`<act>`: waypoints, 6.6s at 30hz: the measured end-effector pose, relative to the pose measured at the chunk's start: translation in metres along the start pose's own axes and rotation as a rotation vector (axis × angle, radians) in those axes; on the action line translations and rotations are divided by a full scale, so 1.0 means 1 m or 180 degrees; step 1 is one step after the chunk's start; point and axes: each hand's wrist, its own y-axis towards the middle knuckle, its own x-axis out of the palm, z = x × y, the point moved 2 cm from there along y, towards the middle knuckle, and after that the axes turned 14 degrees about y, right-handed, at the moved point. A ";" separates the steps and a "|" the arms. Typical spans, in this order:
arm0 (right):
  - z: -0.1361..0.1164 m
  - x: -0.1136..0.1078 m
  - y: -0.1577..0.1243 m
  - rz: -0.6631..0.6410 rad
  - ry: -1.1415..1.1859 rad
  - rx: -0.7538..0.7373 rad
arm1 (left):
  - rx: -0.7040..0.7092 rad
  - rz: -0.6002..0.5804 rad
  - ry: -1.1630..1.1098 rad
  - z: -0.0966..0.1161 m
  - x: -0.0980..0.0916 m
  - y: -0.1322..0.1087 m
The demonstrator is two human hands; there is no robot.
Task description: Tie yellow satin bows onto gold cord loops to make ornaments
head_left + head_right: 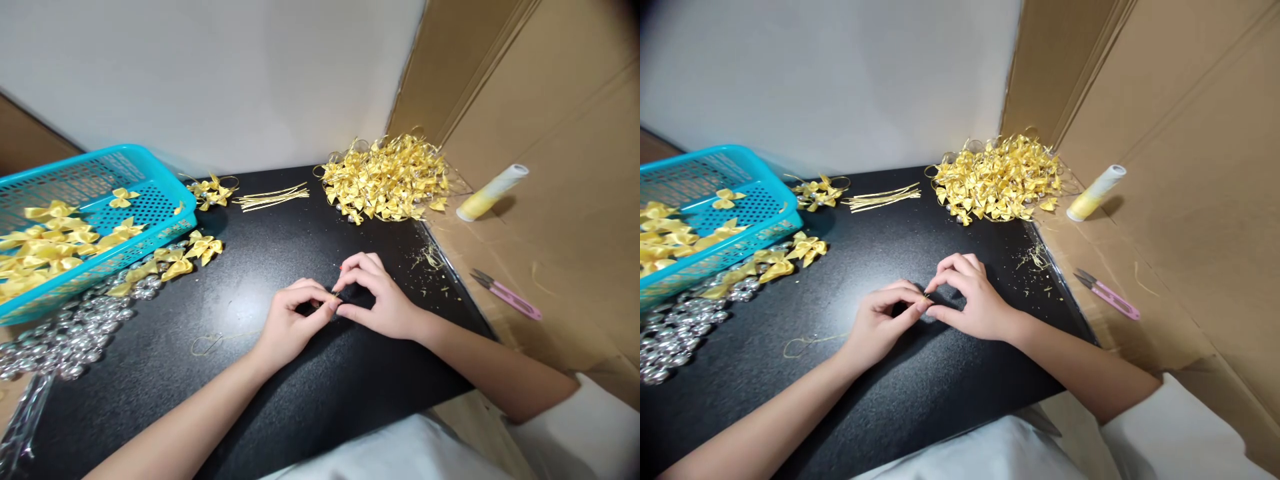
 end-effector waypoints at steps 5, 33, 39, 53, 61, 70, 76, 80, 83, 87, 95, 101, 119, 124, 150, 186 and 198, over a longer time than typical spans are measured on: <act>0.001 0.003 0.002 0.0106 0.0076 -0.0034 | -0.0035 -0.0024 -0.0110 0.000 0.000 0.001; 0.000 -0.006 -0.002 0.0472 0.0095 -0.0394 | -0.0514 -0.0105 -0.0180 -0.007 0.004 -0.003; 0.005 -0.004 0.000 0.0167 0.0404 -0.0087 | -0.0214 -0.0123 -0.0080 -0.004 0.005 -0.003; -0.003 -0.039 0.006 -0.0810 -0.0303 0.0083 | -0.0112 -0.0302 0.0298 -0.003 0.005 -0.003; -0.004 -0.028 0.003 -0.0309 -0.0801 -0.0499 | -0.0134 -0.0380 0.0425 -0.002 0.006 -0.003; 0.001 -0.012 0.001 -0.0326 -0.0767 -0.0590 | -0.0066 -0.0488 0.0558 -0.002 0.006 -0.003; 0.000 -0.014 0.001 -0.0121 -0.0724 -0.0583 | -0.0132 -0.0474 0.0514 0.000 0.006 -0.002; 0.000 -0.019 0.002 -0.0031 -0.0716 -0.0519 | -0.0174 -0.0484 0.0495 0.002 0.005 -0.001; 0.000 -0.025 0.003 0.0033 -0.0660 -0.0369 | -0.0212 -0.0463 0.0479 0.002 0.005 -0.001; -0.001 -0.032 0.005 0.0255 -0.0415 -0.0109 | -0.0271 -0.0465 0.0471 0.001 0.004 -0.001; 0.002 -0.013 0.001 -0.0484 -0.0595 -0.0243 | -0.0302 -0.0446 0.0505 0.001 0.004 -0.002; 0.000 -0.015 0.003 -0.0643 -0.0452 -0.0077 | -0.0357 -0.0516 0.0530 0.000 0.003 -0.003; 0.003 -0.025 0.006 -0.0288 -0.0470 -0.0020 | -0.0560 -0.0514 0.0384 0.000 0.002 -0.003; 0.004 -0.009 0.002 -0.0674 -0.0683 -0.0399 | -0.0443 -0.0483 0.0446 0.001 0.001 -0.002; -0.002 -0.002 -0.003 -0.0573 -0.1337 -0.0943 | 0.0258 -0.0067 0.0611 -0.003 0.004 -0.006; 0.006 0.003 0.002 -0.0076 0.0400 -0.0046 | -0.0523 0.0039 -0.0126 -0.003 0.002 -0.004; 0.002 0.000 0.001 -0.0038 0.0145 0.0013 | -0.0707 0.0129 -0.0135 -0.003 0.002 -0.002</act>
